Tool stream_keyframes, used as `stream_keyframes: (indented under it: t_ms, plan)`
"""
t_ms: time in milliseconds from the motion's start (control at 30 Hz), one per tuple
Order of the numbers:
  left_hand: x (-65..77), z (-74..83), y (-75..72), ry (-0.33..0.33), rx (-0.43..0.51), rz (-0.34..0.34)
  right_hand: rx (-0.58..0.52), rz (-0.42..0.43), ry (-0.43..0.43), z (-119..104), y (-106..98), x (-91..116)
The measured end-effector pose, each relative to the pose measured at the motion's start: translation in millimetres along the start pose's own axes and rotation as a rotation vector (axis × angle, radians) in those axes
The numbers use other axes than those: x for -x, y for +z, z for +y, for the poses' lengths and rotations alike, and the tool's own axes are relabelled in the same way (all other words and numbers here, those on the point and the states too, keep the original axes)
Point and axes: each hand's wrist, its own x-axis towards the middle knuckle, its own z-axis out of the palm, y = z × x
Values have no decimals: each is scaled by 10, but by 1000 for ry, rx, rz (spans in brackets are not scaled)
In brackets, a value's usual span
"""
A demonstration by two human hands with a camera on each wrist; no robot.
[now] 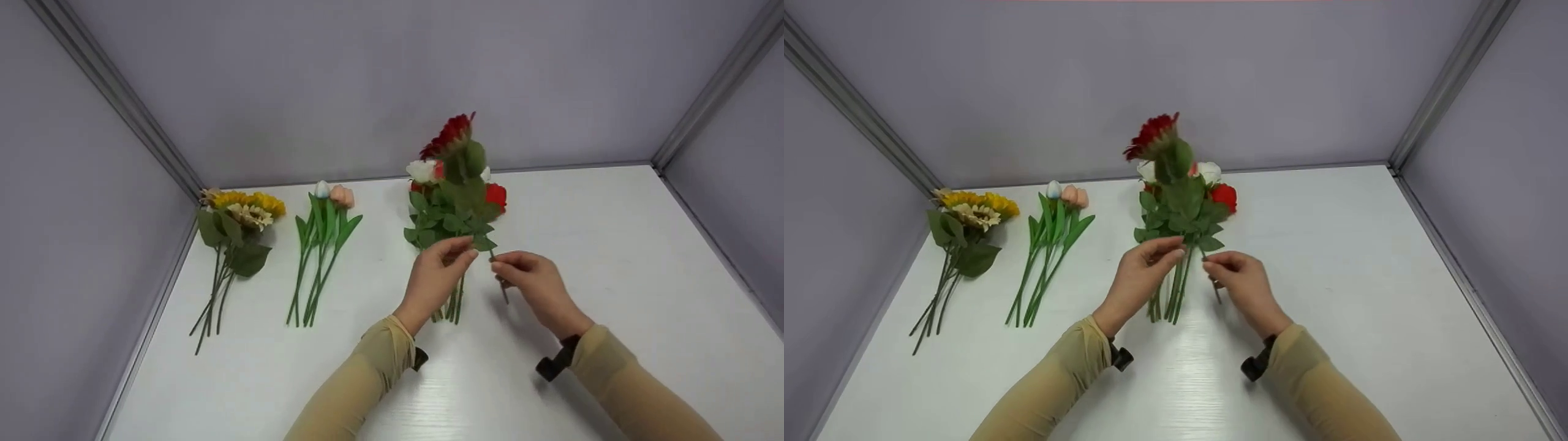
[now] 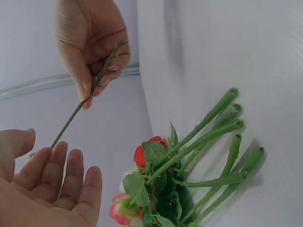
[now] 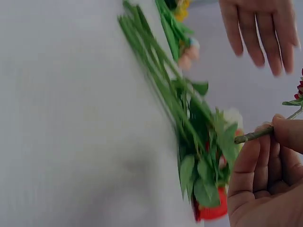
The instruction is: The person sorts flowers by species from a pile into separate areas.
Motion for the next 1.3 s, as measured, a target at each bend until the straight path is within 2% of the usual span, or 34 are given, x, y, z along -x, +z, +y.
stream_keyframes:
  t_ms: [100, 200, 433, 767, 1033, 1300]
  plan:
    - [-7, -48, -112, -30, 121, 53, -86, -34, -12, -7, 334, 64]
    - [22, -128, -200, -47, 189, 94, -139, -45, -22, 5, 587, 114]
    - [99, -251, -324, -76, 294, 112, -231, -69, -3, 67, 910, 203]
    - [104, -267, -432, -79, 345, 87, -334, -143, 44, 186, 1028, 351]
    - [131, -286, -428, -129, 365, 81, -310, -150, 54, 229, 1068, 375]
    - [147, -327, -425, -132, 343, 83, -293, -124, 51, 227, 1108, 376]
